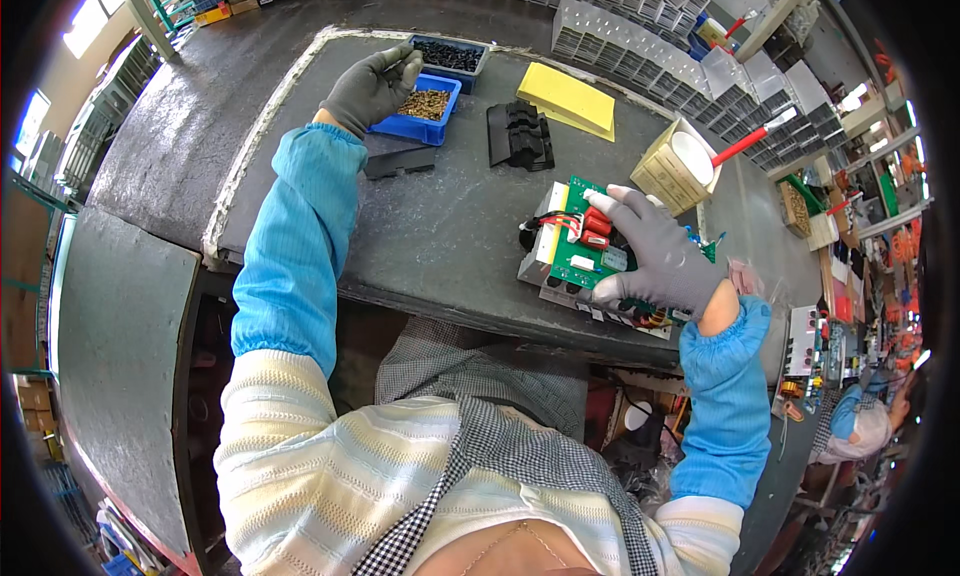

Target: The person assembles a printed circuit board onto a heat sink by securing it with screws using an electric screwdriver.

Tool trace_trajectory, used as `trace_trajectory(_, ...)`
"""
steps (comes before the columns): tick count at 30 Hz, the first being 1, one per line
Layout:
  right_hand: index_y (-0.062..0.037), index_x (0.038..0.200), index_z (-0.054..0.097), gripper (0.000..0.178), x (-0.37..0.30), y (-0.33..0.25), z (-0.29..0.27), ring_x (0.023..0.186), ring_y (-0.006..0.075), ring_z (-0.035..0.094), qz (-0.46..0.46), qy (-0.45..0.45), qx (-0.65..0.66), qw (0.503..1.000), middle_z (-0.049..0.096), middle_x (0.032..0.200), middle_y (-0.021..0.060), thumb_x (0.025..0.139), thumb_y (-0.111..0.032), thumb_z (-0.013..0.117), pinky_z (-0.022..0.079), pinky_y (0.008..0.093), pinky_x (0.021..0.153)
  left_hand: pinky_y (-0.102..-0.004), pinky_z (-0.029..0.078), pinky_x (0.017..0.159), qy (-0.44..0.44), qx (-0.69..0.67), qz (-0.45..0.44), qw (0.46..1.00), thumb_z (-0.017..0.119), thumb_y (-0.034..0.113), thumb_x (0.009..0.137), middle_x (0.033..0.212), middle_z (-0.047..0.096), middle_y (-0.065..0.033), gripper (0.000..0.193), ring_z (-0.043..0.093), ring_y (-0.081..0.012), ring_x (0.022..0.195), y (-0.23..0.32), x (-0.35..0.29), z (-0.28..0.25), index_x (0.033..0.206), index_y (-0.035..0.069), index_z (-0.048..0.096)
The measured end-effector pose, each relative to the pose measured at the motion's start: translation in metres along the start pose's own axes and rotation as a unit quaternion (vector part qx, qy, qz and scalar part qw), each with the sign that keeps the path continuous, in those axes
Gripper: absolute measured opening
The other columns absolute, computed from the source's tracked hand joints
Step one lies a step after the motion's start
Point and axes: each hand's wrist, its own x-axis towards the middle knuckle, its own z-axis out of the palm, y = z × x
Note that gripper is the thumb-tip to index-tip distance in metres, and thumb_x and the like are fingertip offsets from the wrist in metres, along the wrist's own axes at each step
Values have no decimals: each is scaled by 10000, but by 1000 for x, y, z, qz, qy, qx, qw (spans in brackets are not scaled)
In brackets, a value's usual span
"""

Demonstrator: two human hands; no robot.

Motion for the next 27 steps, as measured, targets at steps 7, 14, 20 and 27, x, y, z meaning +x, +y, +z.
trace_trajectory(7, -152, 1530, 373, 1097, 1, 1, -1, 1362, 462, 416, 15, -14, 6, 1000, 376, 1523, 219, 651, -668, 778, 366, 512, 1138, -199, 473, 571, -2, 37, 3, 999, 452, 96, 1059, 1015, 614, -75, 295, 521, -118, 731, -6, -12, 9, 1334, 14, 519)
trace_trajectory(14, -161, 1528, 375, 1085, -1, 2, 1, 1364, 461, 415, 15, -9, -7, 1000, 378, 1525, 207, 651, -645, 793, 366, 512, 1138, -170, 434, 534, -40, 26, -9, 999, 452, 49, 1043, 1047, 606, -64, 314, 472, -78, 714, -7, -13, 2, 1355, 22, 479)
trace_trajectory(20, -156, 1521, 385, 1064, -1, 1, 1, 1364, 458, 418, 19, -13, -12, 1000, 382, 1520, 206, 655, -603, 811, 368, 507, 1139, -154, 453, 555, -8, 39, -7, 999, 447, -2, 1024, 1175, 610, -106, 343, 480, -83, 737, -17, -25, 17, 1366, -1, 456)
trace_trajectory(27, -158, 1518, 390, 1059, 0, 1, 3, 1356, 452, 427, 3, -2, -5, 1000, 394, 1511, 198, 650, -583, 821, 378, 504, 1132, -158, 428, 522, 17, 51, -8, 999, 461, 44, 1040, 1065, 600, -76, 295, 450, -66, 691, -18, -29, 18, 1323, -39, 484)
